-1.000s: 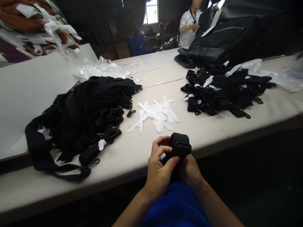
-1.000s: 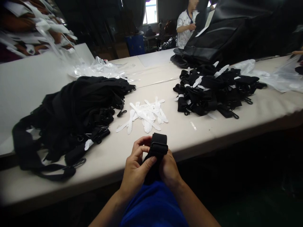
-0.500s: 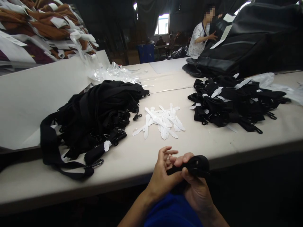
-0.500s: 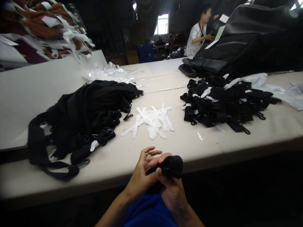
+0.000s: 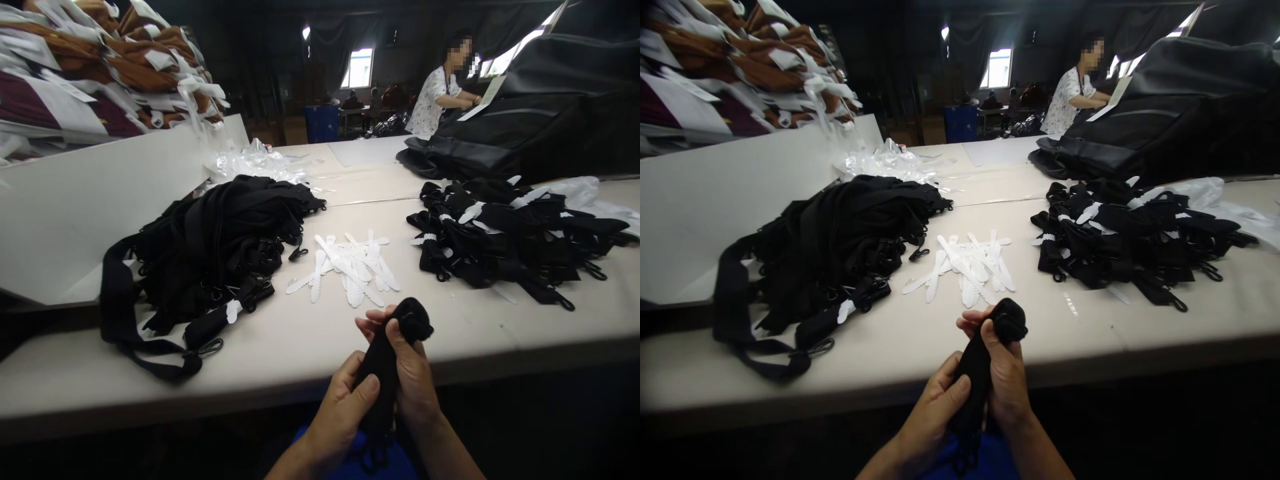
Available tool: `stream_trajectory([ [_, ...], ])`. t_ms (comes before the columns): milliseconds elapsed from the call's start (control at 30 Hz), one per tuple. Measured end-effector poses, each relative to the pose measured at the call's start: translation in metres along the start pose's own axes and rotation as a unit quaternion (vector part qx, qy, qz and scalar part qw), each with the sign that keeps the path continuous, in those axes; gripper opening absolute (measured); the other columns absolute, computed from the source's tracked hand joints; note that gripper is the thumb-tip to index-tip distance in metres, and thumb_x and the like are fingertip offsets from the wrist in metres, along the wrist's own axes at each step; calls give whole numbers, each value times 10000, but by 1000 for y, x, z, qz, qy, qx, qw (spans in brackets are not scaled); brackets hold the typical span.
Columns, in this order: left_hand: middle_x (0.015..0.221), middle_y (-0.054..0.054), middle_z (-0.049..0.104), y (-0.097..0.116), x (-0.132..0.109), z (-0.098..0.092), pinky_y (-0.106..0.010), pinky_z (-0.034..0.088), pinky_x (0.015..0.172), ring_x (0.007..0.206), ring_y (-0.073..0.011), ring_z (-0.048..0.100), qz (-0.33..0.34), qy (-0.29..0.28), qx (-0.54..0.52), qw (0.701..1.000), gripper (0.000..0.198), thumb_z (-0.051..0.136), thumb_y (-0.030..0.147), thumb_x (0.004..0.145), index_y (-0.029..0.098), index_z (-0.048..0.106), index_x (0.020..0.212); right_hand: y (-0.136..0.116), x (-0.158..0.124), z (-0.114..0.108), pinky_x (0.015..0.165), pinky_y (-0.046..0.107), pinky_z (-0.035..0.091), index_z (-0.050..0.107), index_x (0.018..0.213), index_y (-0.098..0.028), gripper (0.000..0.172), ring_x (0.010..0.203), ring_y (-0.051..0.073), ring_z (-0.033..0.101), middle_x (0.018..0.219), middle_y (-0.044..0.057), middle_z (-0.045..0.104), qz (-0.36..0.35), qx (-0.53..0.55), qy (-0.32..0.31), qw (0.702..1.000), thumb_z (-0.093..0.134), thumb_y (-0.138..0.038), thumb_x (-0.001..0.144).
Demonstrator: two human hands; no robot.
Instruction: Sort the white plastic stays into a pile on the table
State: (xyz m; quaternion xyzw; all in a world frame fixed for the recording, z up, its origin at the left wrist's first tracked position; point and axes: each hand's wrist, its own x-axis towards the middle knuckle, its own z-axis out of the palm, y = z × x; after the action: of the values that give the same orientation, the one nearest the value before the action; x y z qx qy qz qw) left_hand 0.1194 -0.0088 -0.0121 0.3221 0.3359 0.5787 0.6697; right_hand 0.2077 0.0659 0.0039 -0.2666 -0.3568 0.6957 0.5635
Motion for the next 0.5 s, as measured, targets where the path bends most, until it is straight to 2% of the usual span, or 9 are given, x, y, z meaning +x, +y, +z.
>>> stream_trajectory([
  [67,752,-14,629,4,-2,-7,-229,446,582,583,-123,595,-16,2,-26,1000,295,619,438,898,193,516,1027,-2,16,1,1048,494,433,606,1054,-256,248,1038,240,682,1065,50,726,59,30,-107,992,680,-416,879],
  [133,862,-47,662,13,-5,-15,-240,463,635,679,-142,631,1,43,41,998,273,634,407,898,185,542,1029,-6,39,-1,1037,495,438,589,1178,-253,485,1130,273,634,1184,93,687,89,-5,-246,965,747,-501,793],
  [200,907,-53,667,23,-8,-23,-251,478,668,727,-151,627,29,105,135,985,278,644,405,893,178,582,1041,-10,68,-5,997,471,465,520,1331,-248,758,1189,293,584,1321,132,605,80,-88,-326,938,779,-591,707],
  [233,893,-47,664,28,-10,-28,-259,488,684,737,-156,622,42,137,174,974,300,646,413,890,177,597,1067,-11,83,-7,964,444,486,489,1377,-245,823,1177,284,584,1350,139,580,60,-150,-325,932,751,-639,704],
  [267,873,-41,660,32,-11,-33,-266,495,686,740,-163,619,51,163,202,964,335,646,426,887,175,603,1104,-10,98,-8,923,411,504,481,1393,-240,817,1139,262,598,1340,138,583,35,-223,-301,926,689,-680,737],
  [367,878,-42,666,39,-16,-43,-275,506,662,749,-184,628,61,211,217,951,472,646,465,876,172,575,1239,-2,136,-8,793,343,511,597,1270,-204,631,952,208,626,1164,117,657,-17,-412,-174,894,508,-677,861],
  [433,958,-59,689,40,-19,-47,-282,518,697,794,-195,647,70,227,189,953,576,659,459,866,184,511,1350,8,153,-6,759,329,476,694,1045,-187,424,885,204,603,1032,93,666,-28,-486,-101,868,649,-543,818],
  [500,978,-71,709,40,-22,-46,-284,523,734,834,-206,661,76,232,146,959,666,692,440,844,190,457,1415,17,163,-4,758,323,439,700,821,-184,223,865,208,581,930,63,655,-26,-528,-57,847,789,-346,696],
])
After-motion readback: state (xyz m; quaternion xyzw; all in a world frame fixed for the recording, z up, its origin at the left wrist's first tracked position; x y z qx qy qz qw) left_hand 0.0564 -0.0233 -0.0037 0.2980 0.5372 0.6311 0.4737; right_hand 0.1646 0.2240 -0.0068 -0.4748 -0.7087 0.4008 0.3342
